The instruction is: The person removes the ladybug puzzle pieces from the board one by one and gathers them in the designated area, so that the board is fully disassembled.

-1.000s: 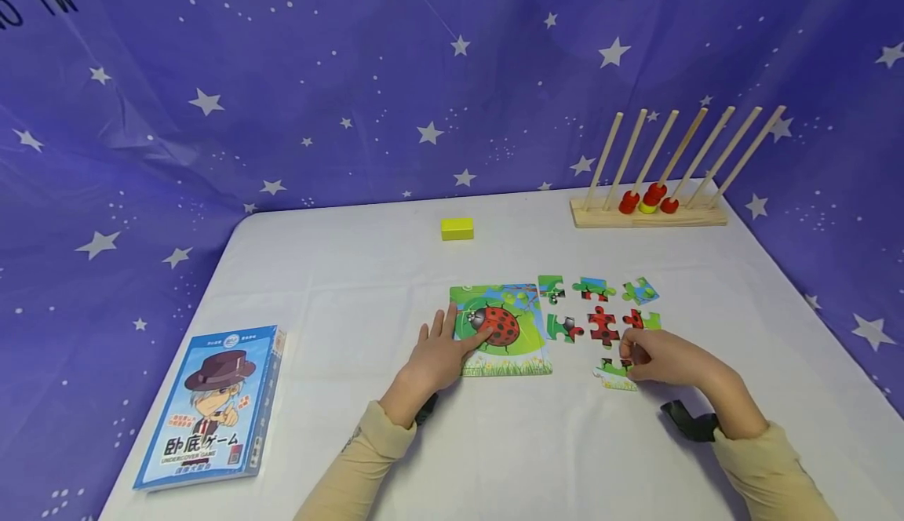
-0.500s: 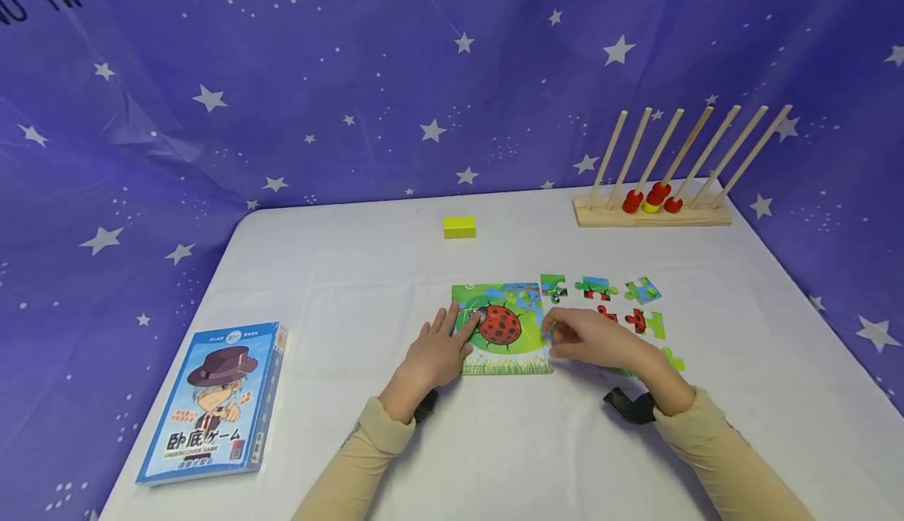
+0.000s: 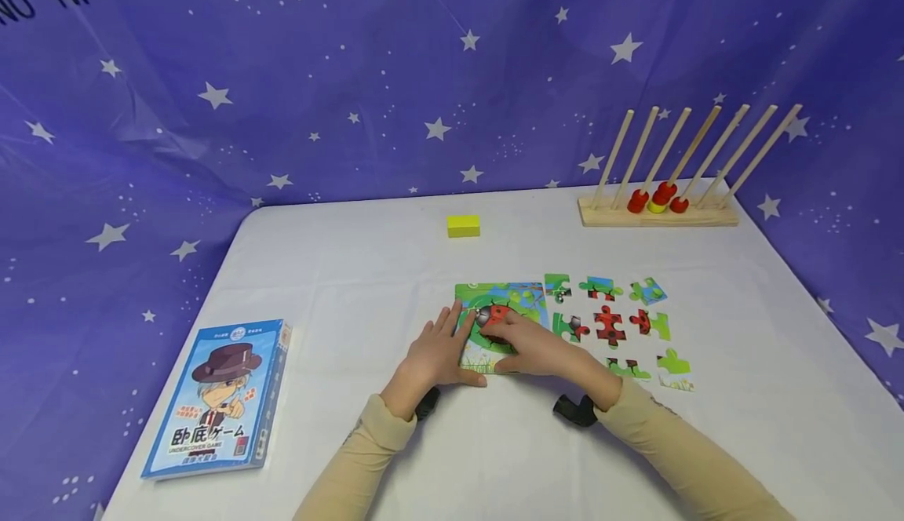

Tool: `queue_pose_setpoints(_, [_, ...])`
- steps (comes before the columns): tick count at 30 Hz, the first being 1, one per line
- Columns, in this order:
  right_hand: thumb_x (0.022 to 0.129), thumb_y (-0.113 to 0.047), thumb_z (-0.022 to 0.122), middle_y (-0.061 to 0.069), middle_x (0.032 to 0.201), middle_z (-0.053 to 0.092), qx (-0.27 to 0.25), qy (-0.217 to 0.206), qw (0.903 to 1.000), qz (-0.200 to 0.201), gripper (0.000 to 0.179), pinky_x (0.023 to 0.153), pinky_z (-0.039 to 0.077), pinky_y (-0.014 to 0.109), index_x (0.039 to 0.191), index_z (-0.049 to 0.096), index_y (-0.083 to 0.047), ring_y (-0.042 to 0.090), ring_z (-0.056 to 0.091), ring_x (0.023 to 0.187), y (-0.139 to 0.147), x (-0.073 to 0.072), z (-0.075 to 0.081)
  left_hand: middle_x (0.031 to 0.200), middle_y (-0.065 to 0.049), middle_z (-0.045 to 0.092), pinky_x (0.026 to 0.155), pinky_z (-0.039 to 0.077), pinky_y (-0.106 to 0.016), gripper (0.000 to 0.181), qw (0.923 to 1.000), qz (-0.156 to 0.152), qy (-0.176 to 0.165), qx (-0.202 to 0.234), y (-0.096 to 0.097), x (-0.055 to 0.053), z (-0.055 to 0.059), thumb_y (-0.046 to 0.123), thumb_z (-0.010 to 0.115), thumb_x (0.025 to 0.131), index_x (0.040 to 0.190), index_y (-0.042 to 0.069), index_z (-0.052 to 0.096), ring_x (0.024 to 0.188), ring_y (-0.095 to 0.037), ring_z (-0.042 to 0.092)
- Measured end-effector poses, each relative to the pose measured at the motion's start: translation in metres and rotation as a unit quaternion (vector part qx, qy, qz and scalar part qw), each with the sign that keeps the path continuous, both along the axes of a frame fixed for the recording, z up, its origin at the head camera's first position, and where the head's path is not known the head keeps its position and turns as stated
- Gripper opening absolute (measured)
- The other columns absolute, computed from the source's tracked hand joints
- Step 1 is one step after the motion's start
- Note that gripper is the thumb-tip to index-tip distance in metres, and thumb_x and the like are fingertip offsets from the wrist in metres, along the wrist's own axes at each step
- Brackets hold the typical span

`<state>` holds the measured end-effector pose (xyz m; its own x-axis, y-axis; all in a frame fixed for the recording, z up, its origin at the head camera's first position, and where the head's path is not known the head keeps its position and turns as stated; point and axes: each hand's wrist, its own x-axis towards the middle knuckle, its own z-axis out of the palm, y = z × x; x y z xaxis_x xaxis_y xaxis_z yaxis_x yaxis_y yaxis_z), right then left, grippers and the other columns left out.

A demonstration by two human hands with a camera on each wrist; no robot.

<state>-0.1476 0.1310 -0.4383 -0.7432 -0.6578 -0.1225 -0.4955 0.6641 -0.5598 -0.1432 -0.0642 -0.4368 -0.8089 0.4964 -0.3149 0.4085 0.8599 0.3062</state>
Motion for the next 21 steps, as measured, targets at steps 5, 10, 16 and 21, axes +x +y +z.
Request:
queue_pose_setpoints(5, [0.074, -0.02, 0.076, 0.005, 0.101, 0.049, -0.013, -0.015, 0.9994, -0.029, 0.049, 0.077, 0.041, 0.037, 0.117, 0.059, -0.006, 0.016, 0.045, 0.085, -0.0051, 0.0014, 0.0, 0.149, -0.016, 0.005, 0.105, 0.017, -0.046, 0.103, 1.0, 0.004, 0.0, 0.003, 0.0, -0.0015, 0.0017, 0.057, 0.069, 0.07, 0.145, 0.008, 0.019, 0.135, -0.031, 0.008])
queue_pose_setpoints(10, [0.072, -0.018, 0.077, 0.005, 0.103, 0.052, -0.038, -0.011, 0.9977, -0.056, 0.041, 0.08, 0.041, 0.039, 0.108, 0.06, -0.007, 0.02, 0.049, 0.093, -0.0083, 0.0024, -0.0045, 0.15, -0.015, 0.005, 0.105, 0.017, -0.046, 0.103, 0.9999, 0.006, -0.004, 0.007, 0.0006, -0.0022, 0.0015, 0.057, 0.069, 0.069, 0.145, 0.008, 0.019, 0.135, -0.031, 0.008])
queue_pose_setpoints(16, [0.08, -0.013, 0.07, 0.001, 0.093, 0.057, -0.094, -0.041, 0.9915, -0.081, 0.029, 0.071, 0.045, 0.031, 0.105, 0.059, -0.005, 0.015, 0.054, 0.084, -0.0103, 0.0018, -0.0077, 0.15, -0.013, 0.003, 0.105, 0.016, -0.045, 0.105, 0.9999, 0.011, -0.009, -0.003, 0.0007, -0.0025, -0.0007, 0.058, 0.069, 0.068, 0.146, 0.011, 0.017, 0.136, -0.029, 0.006])
queue_pose_setpoints(21, [0.082, -0.008, 0.066, -0.002, 0.082, 0.06, -0.135, -0.068, 0.9826, -0.108, 0.017, 0.065, 0.047, 0.027, 0.097, 0.059, -0.004, 0.011, 0.058, 0.075, -0.0096, 0.0005, -0.0051, 0.15, -0.013, 0.004, 0.105, 0.016, -0.046, 0.107, 0.9998, 0.016, -0.012, 0.004, 0.0002, -0.0031, -0.0004, 0.057, 0.07, 0.067, 0.146, 0.01, 0.016, 0.136, -0.029, 0.007])
